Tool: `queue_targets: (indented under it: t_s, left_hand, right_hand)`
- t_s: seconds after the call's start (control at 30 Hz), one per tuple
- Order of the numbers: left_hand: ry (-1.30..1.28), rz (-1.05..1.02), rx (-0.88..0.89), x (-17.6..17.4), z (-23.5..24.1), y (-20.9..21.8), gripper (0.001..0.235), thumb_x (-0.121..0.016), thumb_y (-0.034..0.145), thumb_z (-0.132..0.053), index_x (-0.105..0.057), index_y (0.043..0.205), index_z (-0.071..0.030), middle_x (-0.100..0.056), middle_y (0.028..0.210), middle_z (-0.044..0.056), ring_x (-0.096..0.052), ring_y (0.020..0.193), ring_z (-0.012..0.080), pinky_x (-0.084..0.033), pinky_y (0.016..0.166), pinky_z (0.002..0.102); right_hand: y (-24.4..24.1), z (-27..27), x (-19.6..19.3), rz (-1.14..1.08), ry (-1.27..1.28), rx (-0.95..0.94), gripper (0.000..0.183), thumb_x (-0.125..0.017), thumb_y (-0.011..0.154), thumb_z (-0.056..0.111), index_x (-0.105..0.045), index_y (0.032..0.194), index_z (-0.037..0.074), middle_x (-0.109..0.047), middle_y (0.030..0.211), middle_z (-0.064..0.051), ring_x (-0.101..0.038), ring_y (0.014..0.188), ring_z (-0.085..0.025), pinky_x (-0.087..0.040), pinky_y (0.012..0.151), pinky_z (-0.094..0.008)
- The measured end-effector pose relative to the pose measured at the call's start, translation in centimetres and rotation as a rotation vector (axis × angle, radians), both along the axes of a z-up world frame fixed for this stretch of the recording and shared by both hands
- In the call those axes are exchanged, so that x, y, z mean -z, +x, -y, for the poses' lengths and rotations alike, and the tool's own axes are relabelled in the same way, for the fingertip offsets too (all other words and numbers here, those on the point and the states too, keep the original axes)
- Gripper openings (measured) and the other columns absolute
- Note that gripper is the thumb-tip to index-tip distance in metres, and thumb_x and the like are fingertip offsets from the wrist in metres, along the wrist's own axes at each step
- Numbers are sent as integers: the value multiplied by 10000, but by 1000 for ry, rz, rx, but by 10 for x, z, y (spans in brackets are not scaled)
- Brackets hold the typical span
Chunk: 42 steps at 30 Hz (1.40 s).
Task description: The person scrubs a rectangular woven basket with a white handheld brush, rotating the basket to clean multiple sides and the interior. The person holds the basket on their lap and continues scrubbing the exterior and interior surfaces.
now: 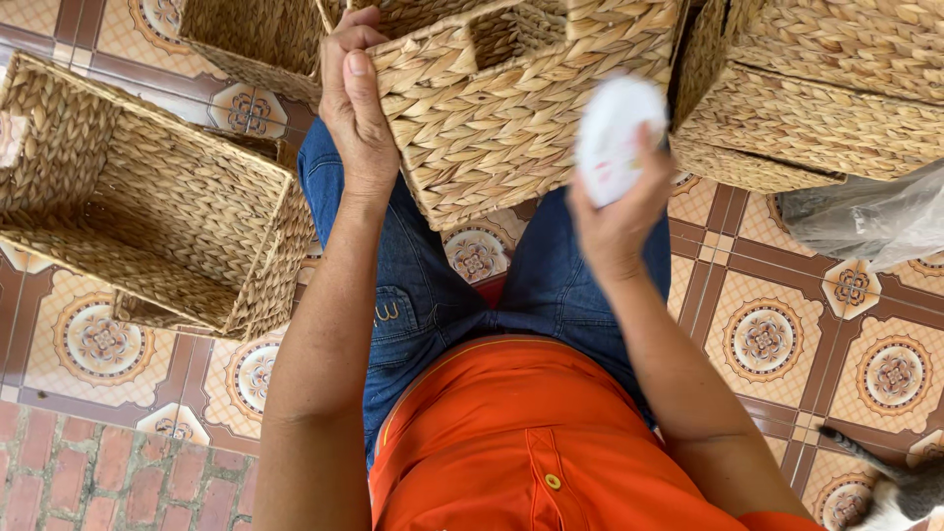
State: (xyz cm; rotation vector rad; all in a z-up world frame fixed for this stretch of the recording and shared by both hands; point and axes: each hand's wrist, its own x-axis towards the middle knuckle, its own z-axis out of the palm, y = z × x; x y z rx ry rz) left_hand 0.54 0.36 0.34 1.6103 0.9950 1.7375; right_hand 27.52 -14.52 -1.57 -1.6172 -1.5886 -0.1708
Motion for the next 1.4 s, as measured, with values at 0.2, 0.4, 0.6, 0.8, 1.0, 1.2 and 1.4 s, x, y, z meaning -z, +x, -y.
queue_targets:
  t_s: [0.2,0.4,0.6,0.8,1.0,1.2,1.4]
  left_hand:
    - [-31,-7,14,-3,2,-9,494,-343,1153,-440,-614,1194,-30,-621,1387,157,-570,1348,270,-427,1218,423]
    - [-59,-37,13,-5,8,-9,518,-328,1157,-461,-608,1218,-29,-596,1427,162,-549,1394,283,-414,1237,436]
    - [-51,-56,-11,-3,5,-4,529,-324,1154,-472,-614,1210,-33,-611,1419,158,-534,1411,292,-404,1236,445]
    - [-55,-35,1,-4,5,-3,520,-336,1154,-467,-611,1203,-29,-606,1402,159,-536,1394,296,-399,1235,447]
    - [-60,-14,21,-6,6,-9,513,-333,1148,-472,-599,1204,-37,-595,1412,161,-545,1386,285,-402,1234,450]
    - [-39,-42,11,-2,4,-2,524,-323,1153,-483,-613,1188,-48,-612,1404,148,-518,1416,294,-383,1255,451]
    - [-29,-14,-3,1,1,0,537,-333,1141,-508,-612,1183,-51,-616,1397,140,-559,1357,262,-417,1216,415]
  right_hand:
    - [-82,14,-12,106,-69,-317,858,-855,870,441,-370,1506,131,-531,1203,-123,-483,1074,-270,-350,946,-446]
    - [-63,-10,-19,169,-45,-311,845,-878,834,443,-398,1469,160,-541,1135,-98,-488,1032,-264,-338,928,-449]
    - [38,-54,-20,-51,85,-1,823,-840,1004,153,-259,1586,145,-423,1364,-114,-507,1241,-265,-487,1018,-392]
    - [-1,-56,-12,-74,71,-42,877,-873,983,206,-241,1588,147,-430,1318,-113,-516,1206,-228,-535,994,-356]
    - [-3,-73,-22,155,133,-149,936,-930,876,305,-301,1554,160,-492,1274,-87,-511,1132,-226,-453,1000,-414]
    - [49,-88,-24,-194,127,-76,798,-762,1021,161,-248,1629,203,-444,1465,-81,-535,1297,-193,-528,1072,-346]
    - [-29,-49,-18,-1,83,-90,899,-880,948,292,-263,1589,162,-448,1307,-106,-460,1149,-246,-469,986,-399]
